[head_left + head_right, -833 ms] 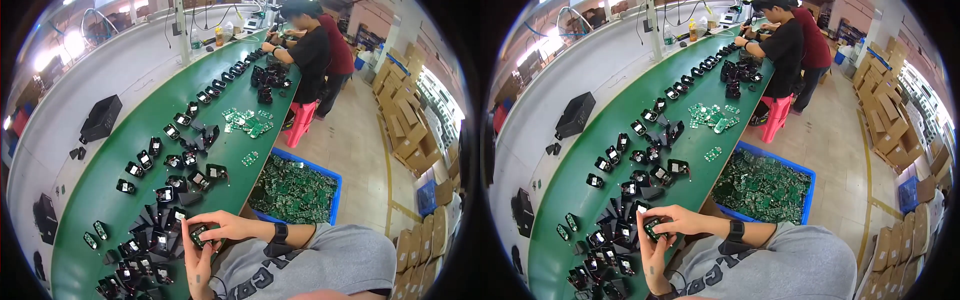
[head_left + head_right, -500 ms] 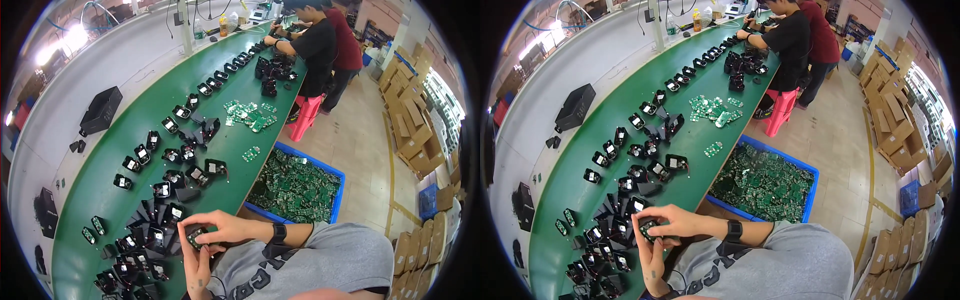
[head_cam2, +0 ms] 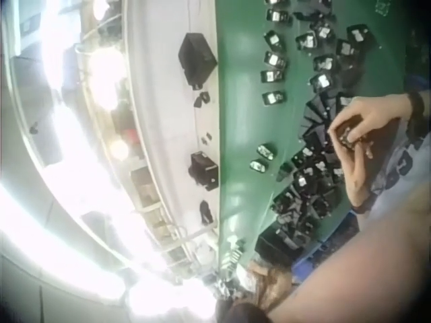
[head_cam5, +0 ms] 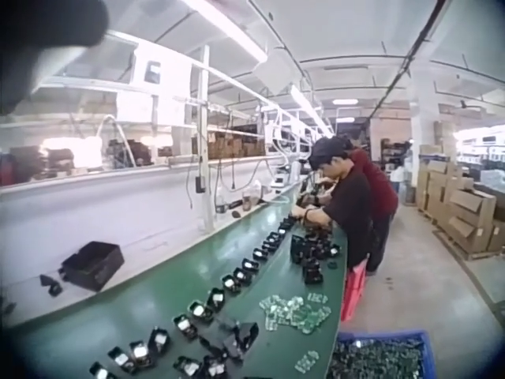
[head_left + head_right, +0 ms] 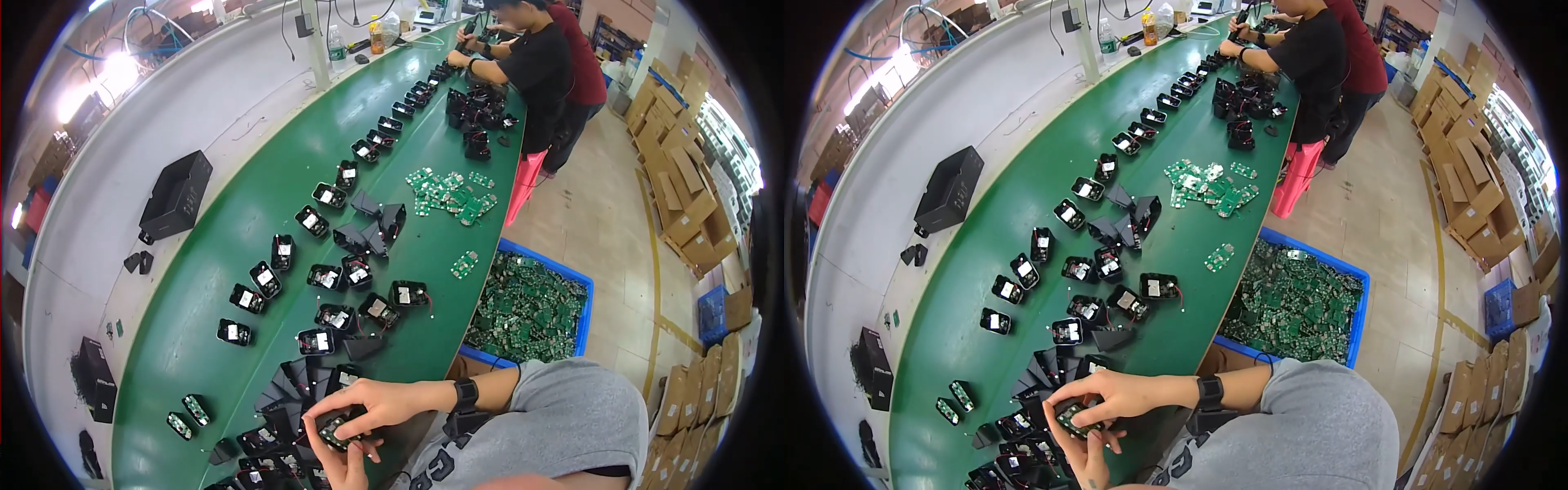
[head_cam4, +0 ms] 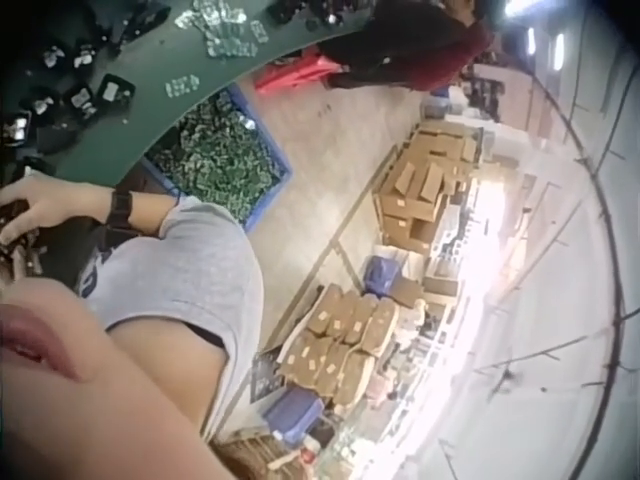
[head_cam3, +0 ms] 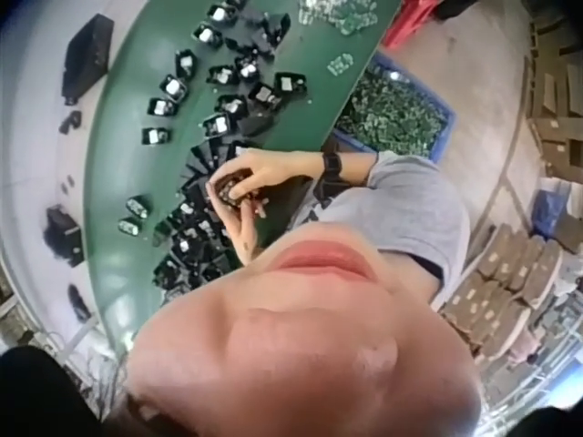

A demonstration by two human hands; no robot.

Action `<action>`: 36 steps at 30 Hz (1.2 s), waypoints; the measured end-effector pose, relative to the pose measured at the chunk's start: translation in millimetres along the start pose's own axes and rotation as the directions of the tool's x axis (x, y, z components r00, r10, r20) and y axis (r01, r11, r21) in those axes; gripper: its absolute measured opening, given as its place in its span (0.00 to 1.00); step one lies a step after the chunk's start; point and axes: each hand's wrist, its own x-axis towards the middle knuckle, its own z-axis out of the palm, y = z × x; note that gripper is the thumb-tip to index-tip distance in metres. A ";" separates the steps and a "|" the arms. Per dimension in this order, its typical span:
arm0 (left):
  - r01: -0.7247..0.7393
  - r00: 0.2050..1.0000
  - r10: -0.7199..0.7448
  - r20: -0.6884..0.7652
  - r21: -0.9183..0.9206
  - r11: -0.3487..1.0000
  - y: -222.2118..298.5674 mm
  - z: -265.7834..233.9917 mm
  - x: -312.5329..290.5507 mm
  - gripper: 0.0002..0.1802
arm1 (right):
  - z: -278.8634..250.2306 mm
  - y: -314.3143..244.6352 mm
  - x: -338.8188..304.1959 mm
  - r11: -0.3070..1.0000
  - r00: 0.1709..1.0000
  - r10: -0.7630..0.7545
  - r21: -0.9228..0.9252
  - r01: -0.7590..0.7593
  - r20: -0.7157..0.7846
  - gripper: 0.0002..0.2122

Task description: Assembling electronic circuit boards into plastic housings on a production line.

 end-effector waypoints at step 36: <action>-0.126 0.992 0.128 -0.021 0.081 0.989 6.8 6.2 27.2 0.41 | -1.9 -34.6 15.4 0.996 0.991 0.086 0.029 -0.084 -0.103 0.22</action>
